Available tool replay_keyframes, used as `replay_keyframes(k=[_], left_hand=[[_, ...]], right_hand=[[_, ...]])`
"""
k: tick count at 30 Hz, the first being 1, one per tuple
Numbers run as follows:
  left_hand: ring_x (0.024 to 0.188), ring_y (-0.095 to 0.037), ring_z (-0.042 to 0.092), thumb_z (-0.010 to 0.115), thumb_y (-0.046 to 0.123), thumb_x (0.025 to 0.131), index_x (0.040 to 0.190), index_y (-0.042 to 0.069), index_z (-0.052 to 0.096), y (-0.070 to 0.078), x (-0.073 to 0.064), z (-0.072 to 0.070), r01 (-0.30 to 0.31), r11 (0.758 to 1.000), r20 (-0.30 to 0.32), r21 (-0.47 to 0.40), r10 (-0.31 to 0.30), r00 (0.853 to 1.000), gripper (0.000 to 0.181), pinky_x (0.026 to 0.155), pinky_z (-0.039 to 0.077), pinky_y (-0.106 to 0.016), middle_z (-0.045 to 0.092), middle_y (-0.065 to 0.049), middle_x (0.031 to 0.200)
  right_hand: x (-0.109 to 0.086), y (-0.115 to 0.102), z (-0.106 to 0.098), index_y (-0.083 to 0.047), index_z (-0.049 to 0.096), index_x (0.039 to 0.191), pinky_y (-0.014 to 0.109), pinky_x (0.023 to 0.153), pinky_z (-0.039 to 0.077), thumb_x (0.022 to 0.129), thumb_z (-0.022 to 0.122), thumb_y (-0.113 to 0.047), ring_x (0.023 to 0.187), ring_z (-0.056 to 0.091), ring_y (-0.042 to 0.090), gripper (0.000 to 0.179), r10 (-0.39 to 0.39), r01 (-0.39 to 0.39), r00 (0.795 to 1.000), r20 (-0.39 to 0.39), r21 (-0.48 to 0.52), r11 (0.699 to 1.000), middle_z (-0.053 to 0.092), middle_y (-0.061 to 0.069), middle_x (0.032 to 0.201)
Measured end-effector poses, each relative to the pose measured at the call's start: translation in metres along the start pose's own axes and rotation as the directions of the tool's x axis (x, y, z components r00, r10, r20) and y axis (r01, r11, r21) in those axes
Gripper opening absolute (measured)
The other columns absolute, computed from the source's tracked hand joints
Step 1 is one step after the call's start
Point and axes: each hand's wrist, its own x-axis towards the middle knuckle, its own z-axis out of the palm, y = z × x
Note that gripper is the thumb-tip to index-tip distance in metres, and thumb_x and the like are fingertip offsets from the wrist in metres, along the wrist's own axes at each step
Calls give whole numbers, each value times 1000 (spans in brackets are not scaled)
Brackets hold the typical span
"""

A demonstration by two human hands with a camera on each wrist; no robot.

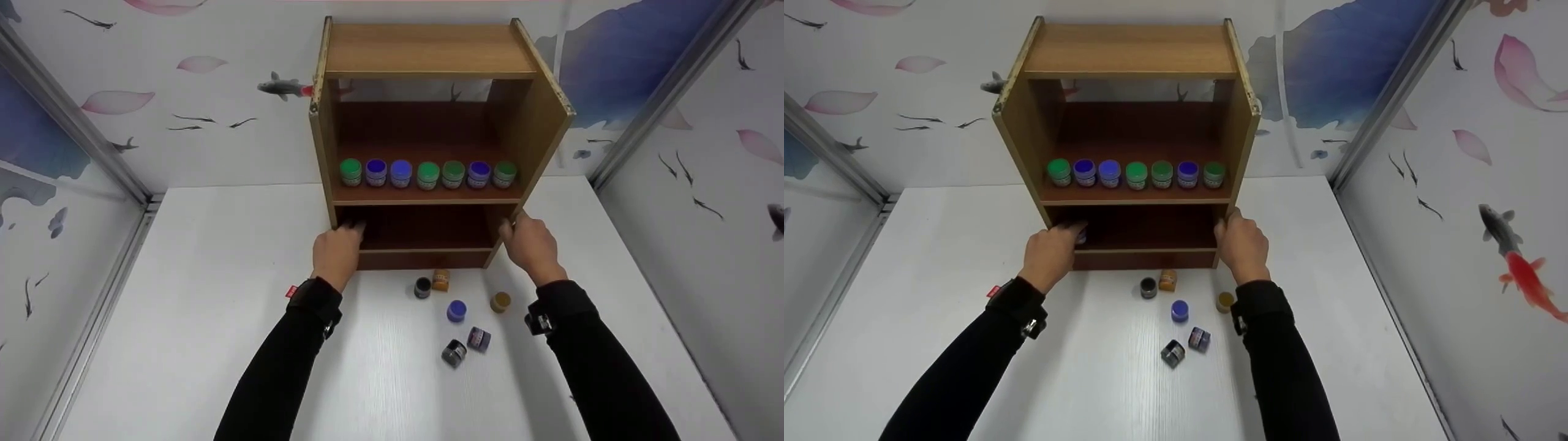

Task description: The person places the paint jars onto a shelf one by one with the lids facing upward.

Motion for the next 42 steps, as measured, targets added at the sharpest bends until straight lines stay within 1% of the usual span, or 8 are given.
replay_keyframes(k=[3,9,20,22,26,32,38,42], left_hand=[[66,-30,69,62,10,93,99,11,73,-1,0,0,4,1000,-11,-9,-4,1000,13,56,56,-42,72,-11,77],[70,-30,70,61,12,94,115,14,71,-2,0,-2,23,999,21,-31,-22,1000,23,60,57,-43,73,-10,83],[70,-31,70,60,13,95,122,16,67,-3,-3,-2,29,999,17,-36,-28,999,28,59,56,-43,73,-10,88],[69,-29,69,61,11,95,126,17,65,-3,-4,-1,27,999,19,-33,-27,999,33,58,56,-41,73,-10,88],[69,-27,68,63,6,91,137,18,56,-1,-5,-2,10,999,37,-30,-9,999,48,58,56,-40,72,-11,97],[60,-25,62,64,7,90,143,20,48,5,-6,-5,-80,992,-17,-93,79,997,57,55,53,-40,66,-8,125],[47,-13,40,61,15,95,138,22,52,11,-11,-4,-192,973,-97,-128,181,979,45,43,40,-29,65,-4,127],[46,-10,37,59,15,96,133,22,57,14,-16,-1,-273,953,-140,-134,255,957,38,41,33,-24,66,-1,125]], right_hand=[[0,0,0,6,57,116,40,60,47,103,37,-28,81,69,34,42,-1,1,1000,-3,1,1000,69,22,92],[1,-1,-1,7,54,127,42,62,49,103,37,-28,87,70,36,45,-1,1,1000,5,11,1000,70,24,98],[2,-3,-1,7,53,129,36,57,46,103,36,-28,78,68,30,46,-3,3,1000,8,3,1000,70,23,96],[1,-3,0,6,53,128,36,56,46,103,36,-28,76,68,30,46,-10,10,1000,0,3,1000,70,22,94],[1,-1,1,5,58,116,37,55,44,103,37,-28,71,64,28,41,-21,21,1000,-16,-2,1000,69,21,87],[0,1,0,5,56,122,41,59,48,103,37,-27,81,69,33,43,-17,17,1000,-12,0,1000,70,22,94],[0,2,0,6,57,117,43,60,48,103,37,-28,82,69,35,43,-17,17,1000,-11,-1,1000,69,23,93],[0,1,-1,5,58,108,44,60,48,103,37,-29,79,67,35,41,-18,18,1000,-12,-6,1000,68,23,90]])
